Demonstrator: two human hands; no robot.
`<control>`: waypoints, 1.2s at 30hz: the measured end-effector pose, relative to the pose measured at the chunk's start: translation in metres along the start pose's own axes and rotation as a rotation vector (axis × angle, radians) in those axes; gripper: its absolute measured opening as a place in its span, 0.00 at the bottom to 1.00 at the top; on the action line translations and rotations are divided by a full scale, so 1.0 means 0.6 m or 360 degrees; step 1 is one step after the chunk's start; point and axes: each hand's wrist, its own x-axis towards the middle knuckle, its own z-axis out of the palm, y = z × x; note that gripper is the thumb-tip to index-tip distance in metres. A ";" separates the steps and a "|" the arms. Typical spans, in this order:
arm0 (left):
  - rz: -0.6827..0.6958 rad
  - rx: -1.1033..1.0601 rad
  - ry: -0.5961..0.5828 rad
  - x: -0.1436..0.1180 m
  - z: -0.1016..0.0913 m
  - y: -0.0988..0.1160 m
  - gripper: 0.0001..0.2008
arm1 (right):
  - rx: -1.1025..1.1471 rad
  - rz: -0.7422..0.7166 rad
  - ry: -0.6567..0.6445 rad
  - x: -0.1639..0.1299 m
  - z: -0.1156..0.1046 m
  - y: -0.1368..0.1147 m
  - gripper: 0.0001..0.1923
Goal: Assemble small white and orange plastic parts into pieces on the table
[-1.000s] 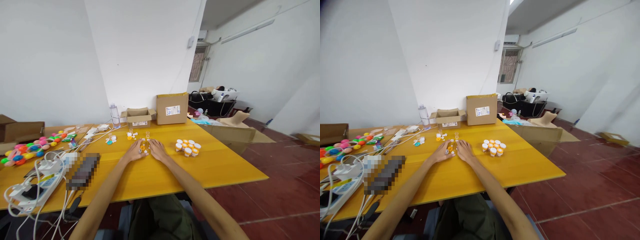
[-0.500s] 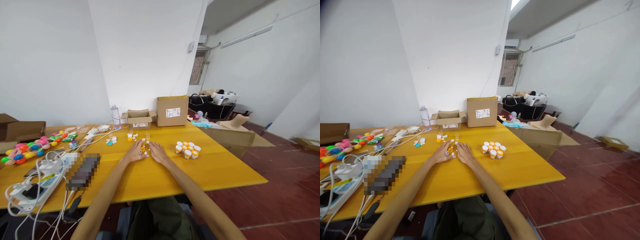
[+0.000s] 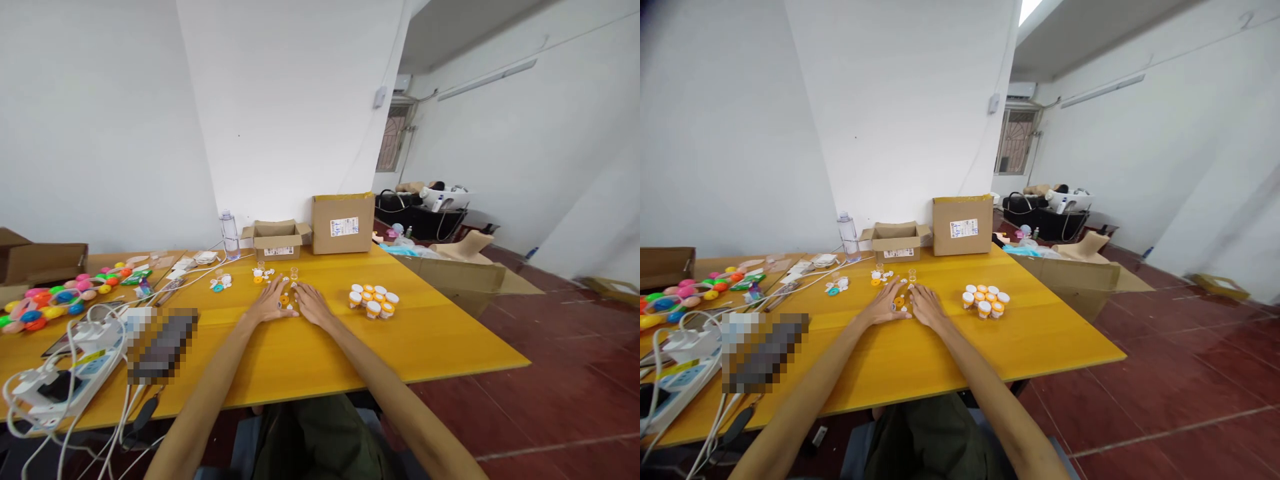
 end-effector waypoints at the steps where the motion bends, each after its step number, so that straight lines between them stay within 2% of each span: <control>1: 0.0004 0.0004 -0.0003 0.002 -0.001 0.000 0.50 | -0.0014 0.0013 -0.0011 0.000 -0.001 -0.002 0.21; 10: 0.0101 0.0001 0.0063 0.004 0.000 0.001 0.46 | -0.0004 -0.0048 0.0075 0.001 0.007 0.004 0.20; 14: 0.0117 -0.0016 0.0070 -0.002 0.002 0.002 0.43 | -0.0059 0.0022 0.0147 -0.004 0.002 0.006 0.20; 21: 0.0135 -0.0002 0.0102 -0.004 0.003 0.000 0.39 | -0.0251 0.0089 0.0060 -0.019 -0.017 -0.010 0.21; 28: 0.0154 0.0048 0.0114 -0.003 0.006 -0.004 0.38 | -0.0285 0.0076 0.0022 -0.019 -0.018 -0.015 0.21; 36: 0.0205 0.0107 0.0063 -0.006 0.000 0.007 0.36 | -0.0281 0.0129 -0.0035 -0.018 -0.016 -0.016 0.27</control>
